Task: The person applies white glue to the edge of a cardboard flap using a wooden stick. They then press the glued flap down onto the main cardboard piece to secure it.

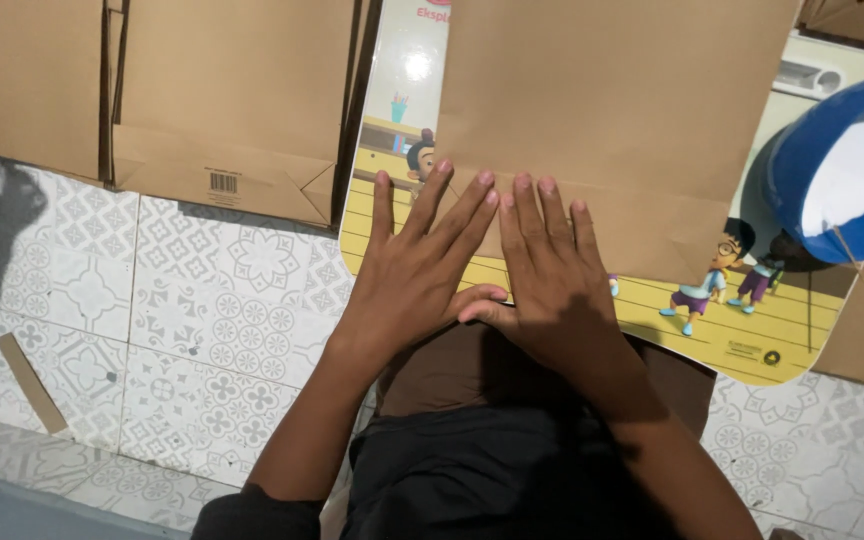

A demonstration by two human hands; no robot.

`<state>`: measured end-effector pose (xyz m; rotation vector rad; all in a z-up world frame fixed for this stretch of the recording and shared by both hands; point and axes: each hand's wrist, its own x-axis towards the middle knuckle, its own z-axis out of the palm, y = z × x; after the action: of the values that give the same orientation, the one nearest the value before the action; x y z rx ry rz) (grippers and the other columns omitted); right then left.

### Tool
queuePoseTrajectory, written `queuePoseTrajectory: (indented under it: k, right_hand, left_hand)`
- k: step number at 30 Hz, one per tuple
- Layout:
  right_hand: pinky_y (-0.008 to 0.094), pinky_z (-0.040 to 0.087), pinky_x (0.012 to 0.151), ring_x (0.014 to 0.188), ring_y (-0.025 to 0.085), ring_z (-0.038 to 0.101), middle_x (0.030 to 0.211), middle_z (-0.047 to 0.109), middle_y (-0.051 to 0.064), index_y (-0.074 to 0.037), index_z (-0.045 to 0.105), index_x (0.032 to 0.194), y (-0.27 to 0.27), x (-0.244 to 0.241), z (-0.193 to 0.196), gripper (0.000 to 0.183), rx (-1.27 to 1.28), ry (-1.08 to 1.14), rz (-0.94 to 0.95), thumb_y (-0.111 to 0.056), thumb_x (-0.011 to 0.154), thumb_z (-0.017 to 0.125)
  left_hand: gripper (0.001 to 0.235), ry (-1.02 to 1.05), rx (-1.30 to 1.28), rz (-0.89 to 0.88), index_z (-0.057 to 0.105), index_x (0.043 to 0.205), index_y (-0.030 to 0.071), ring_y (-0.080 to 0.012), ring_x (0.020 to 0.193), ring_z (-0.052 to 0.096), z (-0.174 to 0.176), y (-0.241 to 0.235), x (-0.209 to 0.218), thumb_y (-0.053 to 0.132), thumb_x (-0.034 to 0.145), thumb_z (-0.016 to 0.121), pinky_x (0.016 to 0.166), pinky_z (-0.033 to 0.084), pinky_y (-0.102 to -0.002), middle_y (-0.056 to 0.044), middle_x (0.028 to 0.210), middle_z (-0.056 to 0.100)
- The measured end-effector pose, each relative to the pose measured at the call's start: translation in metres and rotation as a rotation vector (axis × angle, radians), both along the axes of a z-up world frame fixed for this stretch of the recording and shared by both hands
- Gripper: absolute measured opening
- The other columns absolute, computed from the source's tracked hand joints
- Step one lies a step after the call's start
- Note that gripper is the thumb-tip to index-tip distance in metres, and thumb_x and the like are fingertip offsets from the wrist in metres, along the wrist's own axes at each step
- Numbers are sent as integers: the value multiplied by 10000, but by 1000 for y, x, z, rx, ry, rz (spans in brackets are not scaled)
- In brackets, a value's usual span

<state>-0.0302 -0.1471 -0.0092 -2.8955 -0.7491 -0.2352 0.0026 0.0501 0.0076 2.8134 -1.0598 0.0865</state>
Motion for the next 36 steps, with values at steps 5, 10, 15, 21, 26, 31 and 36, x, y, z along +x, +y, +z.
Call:
queuePoseTrajectory:
  k: [5,10,15,21,26,31,36]
  right_hand:
    - [533,329,1238,1499,409,410,1584,456,282,100,502,1504,3,-1,10,1127,-33,-55,-17,-839,943,230]
    - [534,337,1235,1500,408,413,1591,445,282,88,501,1515,4,-3,10,1145,-89,-66,-11,-870,935,261]
    - [534,342,1228,1487,410,435,1578,467,284,81,531,1495,4,-2,10,1133,-94,-84,-19,-860,937,233]
    - [539,347,1229,1494,412,424,1585,460,277,84,513,1504,4,-2,10,1110,-82,-64,-18,-845,947,272]
    - [532,339,1234,1491,417,428,1588,466,268,71,511,1513,5,-3,6,1124,-93,-81,-30,-864,940,267]
    - [662,333,1182,1499,482,353,1636,420,176,-17,512,1550,8,-12,9,1067,-57,-26,10,-857,943,254]
    - [641,375,1158,1465,451,432,1592,502,139,-51,587,1498,10,-18,7,1003,-33,-73,26,-844,961,288]
  left_hand:
    - [799,-5,37,13,400,1624,174,-372,1566,264,1,20,-13,717,1049,511,1183,205,-749,5,1692,325]
    - [792,-24,67,20,383,1634,184,-376,1561,277,0,29,-19,721,1063,498,1166,183,-767,-9,1694,333]
    - [793,-47,44,21,403,1624,181,-385,1551,298,-2,33,-20,720,1059,541,1164,191,-769,-16,1681,363]
    - [733,-101,78,14,413,1610,208,-397,1531,340,-2,49,-26,682,1079,589,1149,255,-764,-29,1666,397]
    - [629,-151,-5,-10,505,1548,171,-376,1496,418,-6,55,-28,554,1091,705,1148,279,-754,-49,1614,471]
    - [504,-154,-102,-33,601,1434,85,-357,1444,493,-3,48,-26,410,1071,733,1135,334,-731,-111,1535,557]
    - [411,-179,-132,-42,657,1356,56,-336,1407,532,0,43,-22,352,1073,694,1138,339,-698,-136,1481,612]
